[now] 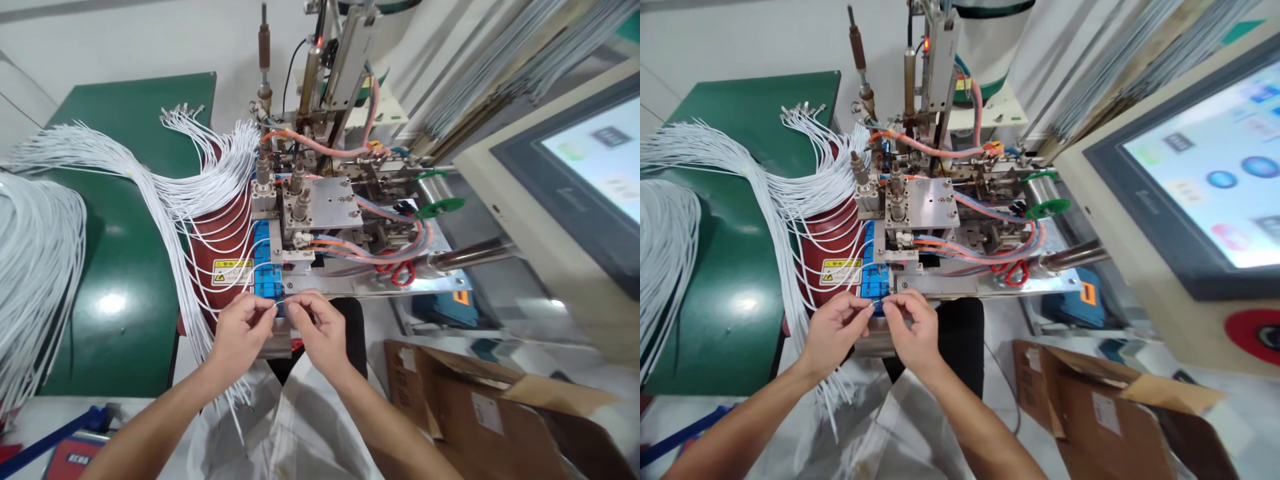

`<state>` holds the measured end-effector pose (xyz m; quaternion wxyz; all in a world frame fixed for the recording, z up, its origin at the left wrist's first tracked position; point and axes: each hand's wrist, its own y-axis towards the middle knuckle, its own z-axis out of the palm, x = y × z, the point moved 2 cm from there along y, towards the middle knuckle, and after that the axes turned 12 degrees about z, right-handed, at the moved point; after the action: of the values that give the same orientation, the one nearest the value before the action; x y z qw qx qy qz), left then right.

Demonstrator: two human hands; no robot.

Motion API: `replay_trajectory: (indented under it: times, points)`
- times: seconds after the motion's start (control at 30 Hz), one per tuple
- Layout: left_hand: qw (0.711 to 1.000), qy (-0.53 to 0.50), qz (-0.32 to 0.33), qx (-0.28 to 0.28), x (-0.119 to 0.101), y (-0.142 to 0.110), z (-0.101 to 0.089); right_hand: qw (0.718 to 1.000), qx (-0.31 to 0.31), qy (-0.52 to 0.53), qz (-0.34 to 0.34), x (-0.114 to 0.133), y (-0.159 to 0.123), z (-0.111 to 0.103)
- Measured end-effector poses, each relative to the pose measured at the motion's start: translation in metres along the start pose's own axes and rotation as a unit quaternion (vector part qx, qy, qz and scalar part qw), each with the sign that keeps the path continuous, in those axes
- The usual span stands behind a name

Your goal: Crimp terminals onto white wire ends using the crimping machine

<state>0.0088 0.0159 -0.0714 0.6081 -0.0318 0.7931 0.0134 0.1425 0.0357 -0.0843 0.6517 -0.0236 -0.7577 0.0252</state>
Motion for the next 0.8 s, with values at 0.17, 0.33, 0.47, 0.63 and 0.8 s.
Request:
replay_trajectory:
  times: [0.17, 0.33, 0.47, 0.63, 0.8]
  points:
    - [0.999, 0.031, 0.014, 0.019, 0.0, 0.001, -0.002, 1.0, -0.001, -0.018, -0.006, 0.002, 0.003, -0.001]
    - [0.99, 0.115, 0.07, 0.042, 0.0, 0.002, -0.004, 0.998, -0.008, -0.05, -0.043, 0.002, 0.002, 0.0]
    - [0.952, 0.236, 0.178, 0.082, -0.002, 0.006, -0.011, 0.997, -0.016, -0.069, -0.026, -0.006, 0.008, -0.002]
    - [0.894, 0.367, 0.214, 0.14, 0.003, 0.012, -0.016, 0.996, 0.001, -0.05, 0.069, -0.027, 0.02, 0.001]
    - [0.872, 0.419, 0.223, 0.122, 0.008, 0.016, -0.014, 0.993, 0.008, -0.073, 0.093, -0.038, 0.024, 0.005]
